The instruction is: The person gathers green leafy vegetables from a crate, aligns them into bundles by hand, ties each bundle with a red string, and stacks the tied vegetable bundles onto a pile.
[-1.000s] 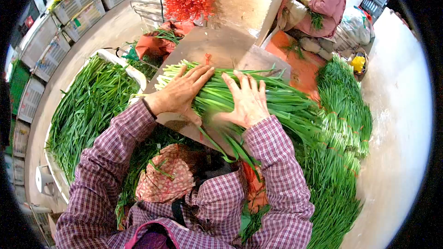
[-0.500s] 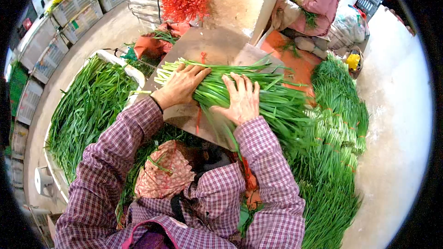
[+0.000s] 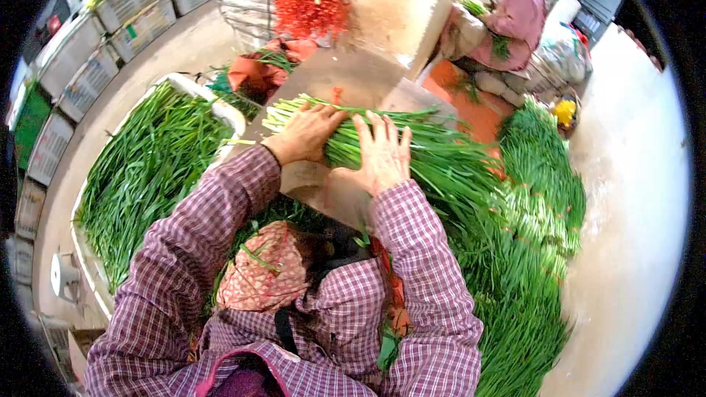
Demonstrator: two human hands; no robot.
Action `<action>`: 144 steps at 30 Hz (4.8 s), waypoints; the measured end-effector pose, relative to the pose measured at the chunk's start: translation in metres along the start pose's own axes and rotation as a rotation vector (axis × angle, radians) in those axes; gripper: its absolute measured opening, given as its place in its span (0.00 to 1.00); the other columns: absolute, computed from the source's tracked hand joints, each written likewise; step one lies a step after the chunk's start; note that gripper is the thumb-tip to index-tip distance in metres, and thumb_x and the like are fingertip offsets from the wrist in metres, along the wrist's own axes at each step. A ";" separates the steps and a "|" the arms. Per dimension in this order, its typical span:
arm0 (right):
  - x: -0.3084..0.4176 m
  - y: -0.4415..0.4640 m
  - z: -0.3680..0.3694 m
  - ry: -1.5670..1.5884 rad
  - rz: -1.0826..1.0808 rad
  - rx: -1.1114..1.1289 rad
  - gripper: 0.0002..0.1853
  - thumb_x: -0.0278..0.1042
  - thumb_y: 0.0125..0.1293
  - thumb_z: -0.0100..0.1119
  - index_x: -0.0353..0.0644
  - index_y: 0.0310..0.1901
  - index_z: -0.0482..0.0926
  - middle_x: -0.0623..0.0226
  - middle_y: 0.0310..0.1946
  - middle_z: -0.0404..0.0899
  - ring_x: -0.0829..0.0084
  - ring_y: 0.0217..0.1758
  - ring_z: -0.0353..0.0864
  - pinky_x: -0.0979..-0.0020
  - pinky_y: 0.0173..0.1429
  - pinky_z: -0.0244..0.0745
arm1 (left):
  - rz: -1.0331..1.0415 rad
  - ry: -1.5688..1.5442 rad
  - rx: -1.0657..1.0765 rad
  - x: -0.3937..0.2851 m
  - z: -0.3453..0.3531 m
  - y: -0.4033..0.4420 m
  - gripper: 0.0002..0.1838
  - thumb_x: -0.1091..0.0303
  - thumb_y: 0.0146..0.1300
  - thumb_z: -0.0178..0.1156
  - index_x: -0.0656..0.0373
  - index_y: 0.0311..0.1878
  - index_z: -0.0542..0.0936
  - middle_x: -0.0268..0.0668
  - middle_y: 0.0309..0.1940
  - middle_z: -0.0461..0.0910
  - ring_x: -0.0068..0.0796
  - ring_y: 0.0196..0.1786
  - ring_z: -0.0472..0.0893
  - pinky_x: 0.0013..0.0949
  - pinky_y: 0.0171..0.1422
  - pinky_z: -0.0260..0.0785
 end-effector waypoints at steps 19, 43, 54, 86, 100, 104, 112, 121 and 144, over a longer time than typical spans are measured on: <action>-0.009 0.018 0.042 -0.119 0.025 0.049 0.46 0.61 0.57 0.61 0.44 0.71 0.55 0.61 0.71 0.57 0.60 0.74 0.54 0.47 0.76 0.44 | -0.080 0.256 -0.087 -0.009 -0.012 -0.009 0.48 0.54 0.49 0.65 0.71 0.69 0.59 0.50 0.66 0.66 0.45 0.72 0.62 0.63 0.75 0.45; 0.009 -0.001 0.057 -0.200 -0.286 -0.198 0.31 0.58 0.70 0.46 0.56 0.70 0.61 0.72 0.74 0.52 0.61 0.76 0.51 0.46 0.76 0.45 | -1.446 -0.236 -0.086 0.082 -0.141 -0.686 0.39 0.58 0.53 0.63 0.69 0.65 0.65 0.57 0.60 0.72 0.48 0.63 0.72 0.41 0.67 0.63; 0.012 -0.003 0.027 -0.131 -0.259 -0.208 0.29 0.45 0.68 0.52 0.50 0.70 0.62 0.68 0.72 0.56 0.59 0.75 0.53 0.52 0.75 0.49 | -1.450 -0.371 0.146 0.081 -0.132 -0.672 0.46 0.50 0.45 0.68 0.73 0.63 0.66 0.58 0.54 0.75 0.50 0.56 0.76 0.40 0.62 0.69; 0.598 -0.121 0.030 0.634 -1.244 0.282 0.53 0.55 0.47 0.73 0.42 0.70 0.55 0.60 0.66 0.65 0.63 0.71 0.61 0.49 0.75 0.50 | -1.352 -0.680 0.133 0.062 -0.204 -0.620 0.36 0.63 0.50 0.70 0.70 0.60 0.68 0.46 0.48 0.80 0.30 0.49 0.78 0.33 0.53 0.70; 0.617 -0.112 0.043 0.602 -1.216 0.215 0.33 0.52 0.46 0.72 0.52 0.55 0.76 0.63 0.43 0.78 0.64 0.53 0.75 0.48 0.73 0.51 | -1.296 -1.131 -0.617 0.034 -0.215 -0.656 0.51 0.48 0.52 0.70 0.60 0.73 0.56 0.47 0.61 0.72 0.34 0.62 0.72 0.38 0.70 0.59; 0.607 -0.104 0.034 0.729 -1.199 0.201 0.22 0.49 0.47 0.70 0.51 0.44 0.81 0.67 0.40 0.77 0.66 0.52 0.75 0.48 0.74 0.48 | -1.270 -1.042 -0.639 0.029 -0.189 -0.659 0.39 0.69 0.53 0.72 0.61 0.67 0.66 0.37 0.55 0.77 0.26 0.57 0.75 0.35 0.64 0.66; 0.584 -0.084 0.012 0.919 -1.105 0.090 0.15 0.43 0.59 0.61 0.44 0.43 0.78 0.66 0.37 0.78 0.67 0.49 0.77 0.44 0.73 0.50 | -1.397 -0.683 -0.719 0.037 -0.177 -0.656 0.15 0.69 0.60 0.65 0.66 0.47 0.80 0.30 0.37 0.82 0.15 0.36 0.78 0.26 0.44 0.73; 0.533 -0.007 -0.036 1.292 -0.792 0.148 0.18 0.51 0.70 0.50 0.43 0.40 0.79 0.63 0.31 0.77 0.64 0.41 0.75 0.54 0.46 0.71 | -1.492 -0.483 -0.670 0.030 -0.159 -0.685 0.10 0.72 0.56 0.63 0.64 0.41 0.82 0.40 0.32 0.83 0.29 0.36 0.81 0.32 0.45 0.73; 0.549 -0.056 -0.035 0.849 -1.019 0.218 0.33 0.63 0.62 0.56 0.41 0.57 0.71 0.57 0.51 0.74 0.62 0.59 0.73 0.41 0.74 0.46 | -1.219 -0.793 -1.238 0.047 -0.144 -0.608 0.22 0.62 0.69 0.57 0.63 0.61 0.68 0.39 0.49 0.72 0.26 0.49 0.73 0.29 0.53 0.68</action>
Point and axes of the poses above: each hand's wrist, its own y-axis towards the middle knuckle, its own z-axis out of the palm, x = y × z, the point moved 7 cm from there along y, towards the middle knuckle
